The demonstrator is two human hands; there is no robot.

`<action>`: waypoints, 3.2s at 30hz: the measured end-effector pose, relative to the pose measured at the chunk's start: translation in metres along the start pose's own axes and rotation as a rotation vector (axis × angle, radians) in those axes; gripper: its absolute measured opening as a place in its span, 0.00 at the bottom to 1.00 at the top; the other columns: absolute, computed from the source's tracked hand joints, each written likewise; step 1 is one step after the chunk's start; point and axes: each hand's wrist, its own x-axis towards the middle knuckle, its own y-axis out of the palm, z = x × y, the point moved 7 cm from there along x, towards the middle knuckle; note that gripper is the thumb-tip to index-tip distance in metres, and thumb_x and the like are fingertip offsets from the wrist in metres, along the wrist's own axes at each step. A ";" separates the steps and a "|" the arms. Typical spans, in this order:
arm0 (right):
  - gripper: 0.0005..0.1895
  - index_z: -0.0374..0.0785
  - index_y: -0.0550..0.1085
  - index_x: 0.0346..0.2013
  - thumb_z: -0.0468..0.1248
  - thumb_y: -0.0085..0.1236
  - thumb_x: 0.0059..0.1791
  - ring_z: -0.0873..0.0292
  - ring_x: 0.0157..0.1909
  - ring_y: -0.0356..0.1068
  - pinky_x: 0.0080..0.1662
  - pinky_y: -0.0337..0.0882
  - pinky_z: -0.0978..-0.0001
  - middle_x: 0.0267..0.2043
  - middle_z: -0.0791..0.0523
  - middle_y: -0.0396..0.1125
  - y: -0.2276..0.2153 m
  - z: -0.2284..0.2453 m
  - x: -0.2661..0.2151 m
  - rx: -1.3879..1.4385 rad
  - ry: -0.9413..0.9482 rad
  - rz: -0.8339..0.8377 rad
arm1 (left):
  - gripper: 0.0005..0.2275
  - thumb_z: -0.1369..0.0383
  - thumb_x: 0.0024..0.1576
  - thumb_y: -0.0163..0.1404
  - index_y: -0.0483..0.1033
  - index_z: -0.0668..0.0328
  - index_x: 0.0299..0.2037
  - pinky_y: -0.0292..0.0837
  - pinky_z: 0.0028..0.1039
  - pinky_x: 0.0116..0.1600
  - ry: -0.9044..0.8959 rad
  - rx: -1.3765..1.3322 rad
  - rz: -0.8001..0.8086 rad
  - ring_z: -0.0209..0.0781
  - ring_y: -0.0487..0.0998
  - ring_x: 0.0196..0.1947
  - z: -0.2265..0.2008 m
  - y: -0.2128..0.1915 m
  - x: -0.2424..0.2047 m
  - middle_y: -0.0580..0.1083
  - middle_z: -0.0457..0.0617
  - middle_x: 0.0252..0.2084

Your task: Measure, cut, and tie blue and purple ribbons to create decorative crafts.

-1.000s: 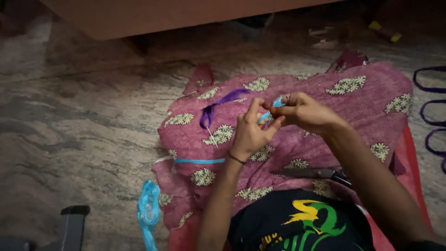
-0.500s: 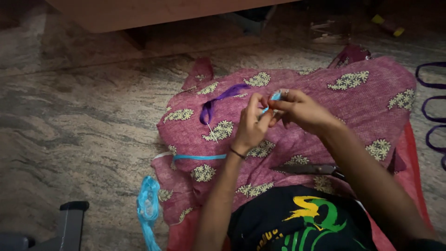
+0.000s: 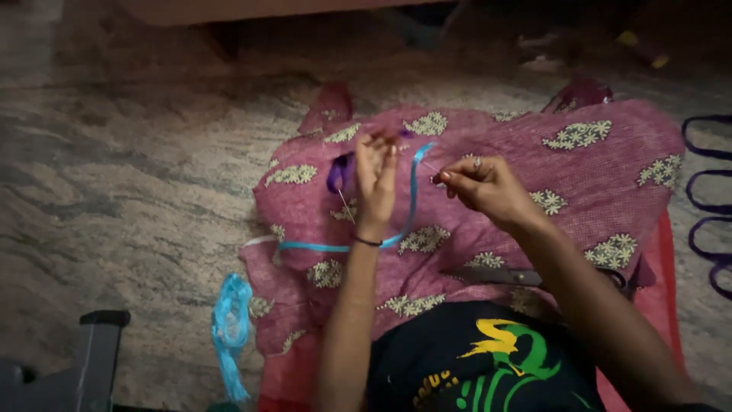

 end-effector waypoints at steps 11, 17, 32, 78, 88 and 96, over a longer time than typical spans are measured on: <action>0.08 0.36 0.82 0.42 0.35 0.61 0.52 0.71 0.22 0.62 0.24 0.60 0.77 0.26 0.58 0.72 0.034 0.009 -0.010 -0.138 -0.089 -0.023 | 0.06 0.75 0.58 0.57 0.79 0.67 0.43 0.81 0.27 0.42 0.081 0.614 -0.126 0.40 0.85 0.37 -0.050 -0.008 -0.062 0.82 0.52 0.38; 0.07 0.37 0.82 0.43 0.33 0.61 0.51 0.66 0.22 0.71 0.24 0.73 0.73 0.31 0.53 0.77 0.043 0.022 -0.019 -0.404 -0.242 -0.112 | 0.06 0.72 0.61 0.56 0.80 0.68 0.44 0.79 0.25 0.41 -0.032 0.343 -0.078 0.35 0.83 0.36 -0.007 -0.031 -0.060 0.82 0.50 0.37; 0.07 0.35 0.82 0.37 0.35 0.59 0.54 0.61 0.25 0.77 0.28 0.75 0.70 0.28 0.50 0.76 0.056 0.019 -0.012 -0.498 -0.381 -0.189 | 0.06 0.73 0.63 0.51 0.80 0.67 0.43 0.83 0.26 0.40 -0.343 -0.004 -0.129 0.39 0.84 0.34 0.007 -0.069 -0.084 0.81 0.54 0.37; 0.04 0.30 0.80 0.41 0.30 0.61 0.58 0.62 0.31 0.73 0.35 0.72 0.67 0.32 0.51 0.74 0.208 0.174 0.069 -0.833 -1.215 0.099 | 0.11 0.63 0.62 0.54 0.77 0.60 0.49 0.74 0.22 0.39 -0.374 -0.033 -0.668 0.30 0.79 0.36 0.059 -0.328 -0.183 0.79 0.42 0.40; 0.06 0.33 0.81 0.43 0.34 0.61 0.56 0.60 0.23 0.71 0.28 0.72 0.66 0.32 0.50 0.74 0.178 0.091 0.111 -1.070 -0.957 0.275 | 0.10 0.63 0.60 0.56 0.81 0.61 0.44 0.75 0.27 0.42 -0.283 0.756 -0.886 0.36 0.80 0.35 0.028 -0.389 -0.267 0.80 0.47 0.34; 0.10 0.35 0.81 0.45 0.37 0.61 0.54 0.58 0.17 0.70 0.21 0.71 0.65 0.31 0.48 0.75 0.213 0.019 0.076 -1.300 -0.764 0.435 | 0.06 0.66 0.59 0.56 0.83 0.57 0.40 0.76 0.39 0.41 -0.397 1.276 -1.158 0.53 0.83 0.35 -0.015 -0.456 -0.352 0.81 0.58 0.35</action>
